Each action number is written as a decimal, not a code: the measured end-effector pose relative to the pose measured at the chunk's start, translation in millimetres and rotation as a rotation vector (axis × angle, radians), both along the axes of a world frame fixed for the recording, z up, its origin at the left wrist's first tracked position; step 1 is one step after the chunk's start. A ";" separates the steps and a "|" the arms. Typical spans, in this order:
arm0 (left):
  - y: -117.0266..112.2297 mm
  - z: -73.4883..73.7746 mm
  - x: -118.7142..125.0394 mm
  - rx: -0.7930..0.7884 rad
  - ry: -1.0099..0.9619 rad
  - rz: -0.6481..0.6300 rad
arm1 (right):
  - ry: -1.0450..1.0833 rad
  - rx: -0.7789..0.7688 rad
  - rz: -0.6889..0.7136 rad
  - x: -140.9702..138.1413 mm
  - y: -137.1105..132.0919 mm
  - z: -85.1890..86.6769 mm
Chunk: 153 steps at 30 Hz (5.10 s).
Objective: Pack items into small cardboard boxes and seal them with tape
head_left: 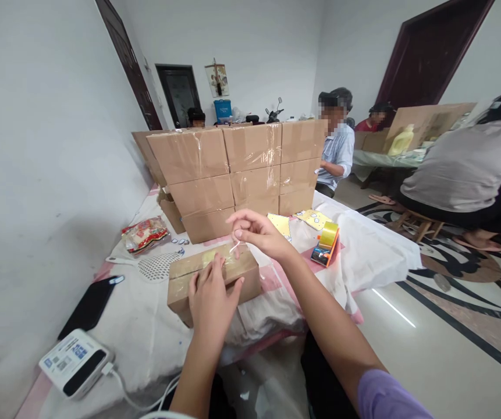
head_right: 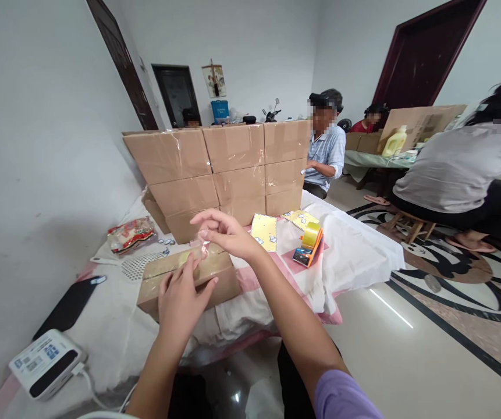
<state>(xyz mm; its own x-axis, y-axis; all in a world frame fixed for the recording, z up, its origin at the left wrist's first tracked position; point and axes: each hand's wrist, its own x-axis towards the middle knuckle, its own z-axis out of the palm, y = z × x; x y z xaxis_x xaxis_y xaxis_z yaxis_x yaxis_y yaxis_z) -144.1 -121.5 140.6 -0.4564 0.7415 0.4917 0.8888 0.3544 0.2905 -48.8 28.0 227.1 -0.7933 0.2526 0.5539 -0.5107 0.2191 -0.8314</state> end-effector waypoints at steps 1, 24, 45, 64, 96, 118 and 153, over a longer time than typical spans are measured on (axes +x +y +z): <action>-0.1 0.8 0.7 -0.001 -0.004 0.005 | -0.014 -0.006 0.008 -4.1 1.8 -3.9; -4.1 0.6 0.8 -0.102 0.187 -0.055 | -0.216 0.313 -0.321 -47.1 33.7 -73.2; -1.6 -19.2 -14.8 0.103 0.308 -0.205 | -0.602 0.060 -0.595 -55.3 36.4 -77.4; -0.5 -27.0 -23.1 0.297 0.513 -0.367 | -0.579 0.203 -0.768 73.8 50.2 -156.4; 7.5 -13.4 -7.4 0.190 0.414 -0.295 | -0.855 0.483 -0.993 28.6 153.0 -157.5; 22.0 -4.0 49.4 0.518 -0.038 -0.378 | -0.052 -0.205 -0.364 87.0 49.0 -91.0; 43.0 0.6 73.3 0.701 -1.015 -0.367 | -0.667 0.305 -0.970 54.8 134.5 -126.0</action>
<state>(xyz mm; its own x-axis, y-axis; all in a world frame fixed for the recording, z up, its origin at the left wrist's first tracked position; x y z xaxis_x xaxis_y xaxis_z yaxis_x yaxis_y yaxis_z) -70.7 -78.5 141.2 -0.6787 0.6287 0.3796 0.1734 -0.3651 0.9147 6.0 162.6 101.1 -0.4991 0.8298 0.2495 0.4818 0.5051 -0.7160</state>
